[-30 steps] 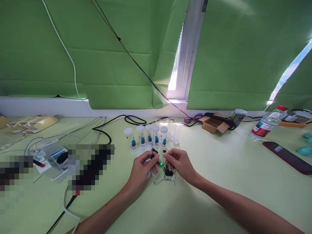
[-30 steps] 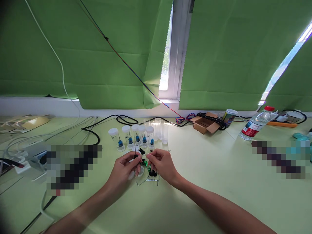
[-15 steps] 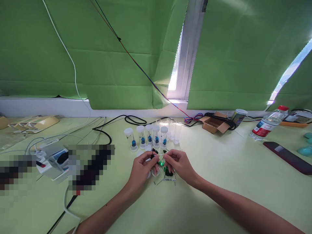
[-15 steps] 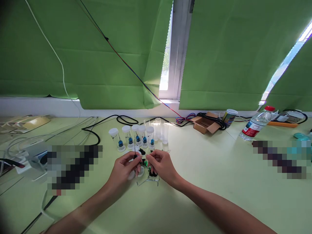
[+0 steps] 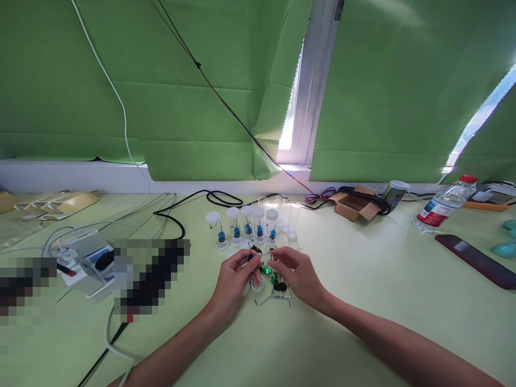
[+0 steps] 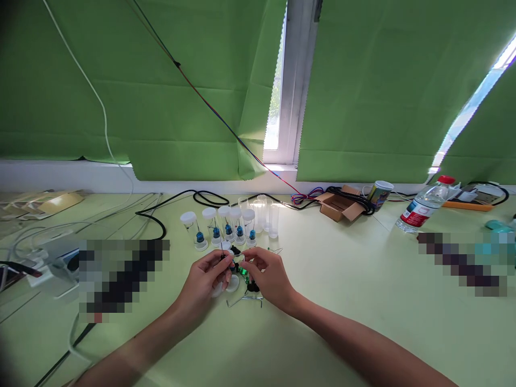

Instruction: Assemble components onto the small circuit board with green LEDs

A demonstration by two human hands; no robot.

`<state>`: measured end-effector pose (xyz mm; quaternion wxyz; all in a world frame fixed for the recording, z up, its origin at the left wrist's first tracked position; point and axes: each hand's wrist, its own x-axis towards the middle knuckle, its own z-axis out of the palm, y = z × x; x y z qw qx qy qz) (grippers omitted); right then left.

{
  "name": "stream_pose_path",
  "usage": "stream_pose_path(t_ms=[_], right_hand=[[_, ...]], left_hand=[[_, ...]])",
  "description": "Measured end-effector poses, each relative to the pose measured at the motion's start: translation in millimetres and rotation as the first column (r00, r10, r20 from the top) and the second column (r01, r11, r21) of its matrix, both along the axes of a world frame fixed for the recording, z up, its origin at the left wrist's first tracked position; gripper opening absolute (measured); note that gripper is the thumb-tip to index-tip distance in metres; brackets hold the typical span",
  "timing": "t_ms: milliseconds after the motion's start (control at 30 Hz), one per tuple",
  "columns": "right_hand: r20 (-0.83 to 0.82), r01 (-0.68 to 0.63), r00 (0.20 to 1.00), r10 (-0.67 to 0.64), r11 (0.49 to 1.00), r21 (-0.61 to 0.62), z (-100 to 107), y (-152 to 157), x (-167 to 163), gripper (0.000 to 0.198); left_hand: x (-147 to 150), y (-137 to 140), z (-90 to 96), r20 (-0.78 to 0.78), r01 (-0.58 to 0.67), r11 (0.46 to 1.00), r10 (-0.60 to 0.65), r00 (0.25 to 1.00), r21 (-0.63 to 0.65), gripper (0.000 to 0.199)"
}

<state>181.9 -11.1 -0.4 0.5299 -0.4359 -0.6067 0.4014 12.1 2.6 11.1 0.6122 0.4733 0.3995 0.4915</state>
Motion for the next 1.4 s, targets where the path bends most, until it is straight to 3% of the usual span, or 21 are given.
stream_pose_path(t_ms=[433, 800, 1067, 1400], right_hand=[[-0.101, -0.033, 0.995, 0.028, 0.998, -0.047, 2.4, 0.7, -0.8, 0.023], [-0.154, -0.067, 0.987, 0.051, 0.993, -0.095, 10.1, -0.2, 0.5, 0.037], [-0.237, -0.118, 0.970, 0.060, 0.963, -0.240, 8.8, 3.3, 0.6, 0.040], [-0.208, -0.127, 0.974, 0.093, 0.980, -0.156, 6.5, 1.8, 0.5, 0.034]], left_hand=[[0.7, -0.2, 3.5, -0.092, 0.000, 0.999, 0.005, 0.996, 0.052, 0.028], [1.0, 2.0, -5.5, -0.106, 0.037, 0.997, -0.029, 0.994, 0.069, 0.027], [2.4, -1.8, -4.3, -0.164, 0.068, 0.990, -0.047, 0.985, 0.122, 0.022], [1.2, 1.7, -5.0, -0.136, 0.037, 0.992, -0.021, 0.990, 0.117, 0.023]])
